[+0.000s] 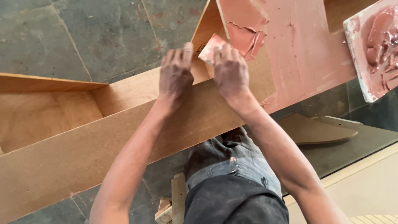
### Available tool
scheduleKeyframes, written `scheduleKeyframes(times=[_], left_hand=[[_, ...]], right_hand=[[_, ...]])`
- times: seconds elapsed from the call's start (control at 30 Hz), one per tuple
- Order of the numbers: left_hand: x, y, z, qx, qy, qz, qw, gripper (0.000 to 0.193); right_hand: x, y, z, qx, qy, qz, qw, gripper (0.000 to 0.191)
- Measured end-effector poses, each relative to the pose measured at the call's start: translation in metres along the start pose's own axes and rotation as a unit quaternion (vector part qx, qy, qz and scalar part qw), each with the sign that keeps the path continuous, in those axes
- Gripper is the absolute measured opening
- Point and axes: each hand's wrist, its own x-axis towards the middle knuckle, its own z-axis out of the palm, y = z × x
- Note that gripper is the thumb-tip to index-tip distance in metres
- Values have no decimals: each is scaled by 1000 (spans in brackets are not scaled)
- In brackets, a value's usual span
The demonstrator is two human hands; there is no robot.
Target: The person applies a reddish wood filler to the edges and surfaces of a wooden furniture component using a small spreader, smoothing the paste over several sections of the frame.
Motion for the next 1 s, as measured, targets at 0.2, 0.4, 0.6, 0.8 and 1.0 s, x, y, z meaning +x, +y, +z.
scheduleKeyframes(times=[0.2,0.4,0.6,0.8,1.0], left_hand=[[-4,3,-10,70,69,-48,994,49],[-2,4,-7,72,46,-12,996,52],[-2,2,0,62,25,-22,998,43],[-1,1,1,56,-1,-18,998,47],[-1,2,-1,59,-4,-12,998,51]], right_hand=[[27,61,-14,241,81,-6,967,29],[66,118,-18,266,91,-174,944,24],[-24,110,-13,303,10,-160,939,52],[-62,122,9,314,54,-94,943,49],[-15,105,29,233,198,26,952,42]])
